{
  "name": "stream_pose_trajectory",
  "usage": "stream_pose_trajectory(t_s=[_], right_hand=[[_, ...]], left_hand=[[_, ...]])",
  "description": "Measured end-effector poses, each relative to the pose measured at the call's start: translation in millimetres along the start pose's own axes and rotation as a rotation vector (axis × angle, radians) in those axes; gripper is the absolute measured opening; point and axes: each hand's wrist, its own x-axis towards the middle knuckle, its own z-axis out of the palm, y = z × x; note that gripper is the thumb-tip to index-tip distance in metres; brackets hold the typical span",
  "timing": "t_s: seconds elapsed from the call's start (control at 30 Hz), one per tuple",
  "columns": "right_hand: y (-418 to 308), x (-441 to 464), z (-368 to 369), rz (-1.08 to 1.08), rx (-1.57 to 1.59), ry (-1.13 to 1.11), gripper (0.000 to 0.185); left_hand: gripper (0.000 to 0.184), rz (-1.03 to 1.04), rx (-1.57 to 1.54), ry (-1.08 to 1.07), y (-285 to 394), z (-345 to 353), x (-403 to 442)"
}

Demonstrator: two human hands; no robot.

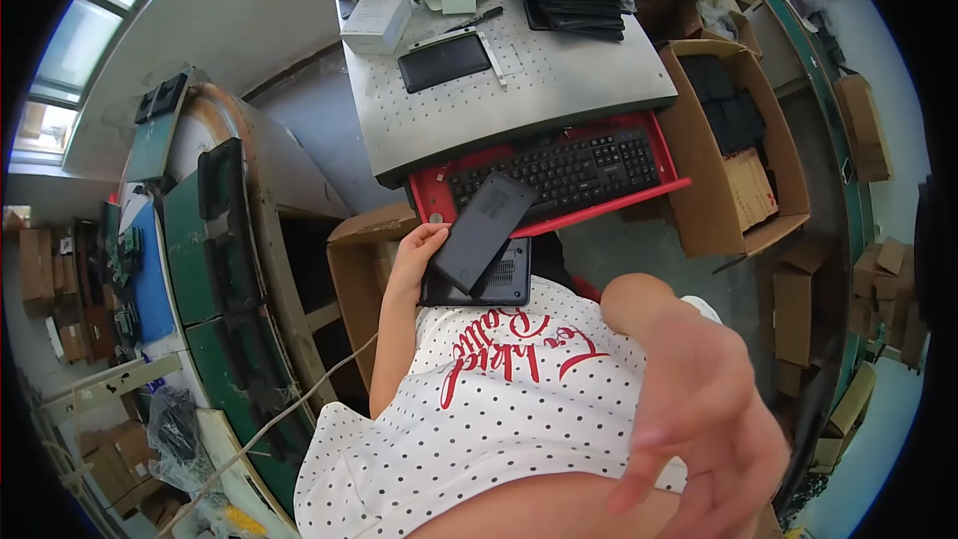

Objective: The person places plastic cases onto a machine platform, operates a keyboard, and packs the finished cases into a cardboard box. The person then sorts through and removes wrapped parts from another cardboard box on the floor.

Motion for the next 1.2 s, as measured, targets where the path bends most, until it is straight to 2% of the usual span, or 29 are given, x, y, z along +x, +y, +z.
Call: stream_pose_trajectory(t_s=[0.03,0.1,0.23,0.3,0.37,0.4,0.43,0.5,0.57,0.63,0.73,0.83,0.87,0.97,1.03,1.2], right_hand=[[-12.1,4.2,10.5,0.172,0.023,0.078,0.028],[-17.4,4.9,12.7,0.407,-0.006,0.013,0.026],[10.8,-21.4,-31.4,0.626,-0.22,-0.57,0.033],[38.4,-48.6,-32.8,0.844,-0.36,-0.655,0.034],[59.9,-107.3,-44.2,0.944,-0.586,-0.667,0.031],[61.4,-130.7,-48.8,1.058,-0.599,-0.682,0.031],[61.9,-149.0,-54.3,1.175,-0.611,-0.695,0.031],[55.1,-167.9,-63.2,1.494,-0.296,-0.885,0.032],[42.0,-161.4,-59.7,1.597,-0.422,-1.015,0.03],[34.8,-148.2,-61.1,1.803,-0.241,-1.05,0.033],[22.2,-141.7,-62.0,1.862,-0.167,-1.163,0.034],[4.5,-170.5,-63.0,1.611,-0.298,-1.112,0.041],[1.7,-176.1,-60.0,1.551,-0.341,-1.123,0.048],[10.2,-168.8,-49.8,1.682,-0.378,-1.317,0.051],[15.3,-172.8,-46.6,1.719,-0.356,-1.347,0.051],[20.3,-184.8,-40.7,1.797,-0.254,-1.362,0.043]], left_hand=[[0.02,-0.006,0.012,-0.001,1.1,1.9,-1.0],[0.02,0.003,0.0,0.0,4.2,4.5,-2.4],[0.02,0.069,-0.033,-0.036,11.0,10.0,-6.0],[0.019,0.087,-0.042,-0.072,17.1,16.0,-10.8],[0.019,0.105,-0.01,-0.12,18.1,20.0,-12.6],[0.019,0.118,0.026,-0.15,17.6,21.6,-11.5],[0.019,0.129,0.061,-0.179,17.1,24.1,-10.4],[0.017,0.119,0.075,-0.185,19.9,30.5,-10.2],[0.015,0.1,0.09,-0.196,23.3,32.3,-11.4],[0.014,0.108,0.094,-0.175,20.9,30.9,-10.2],[0.017,0.065,0.073,-0.179,19.3,33.0,-9.0],[0.017,0.125,0.234,-0.177,24.3,47.8,-9.9],[0.018,0.161,0.403,-0.175,23.0,48.3,-7.5],[0.023,0.238,0.913,-0.173,25.6,49.1,-4.3],[0.029,0.245,1.257,-0.194,41.3,57.7,-7.7],[0.031,0.302,1.191,-0.327,35.9,63.7,0.7]])
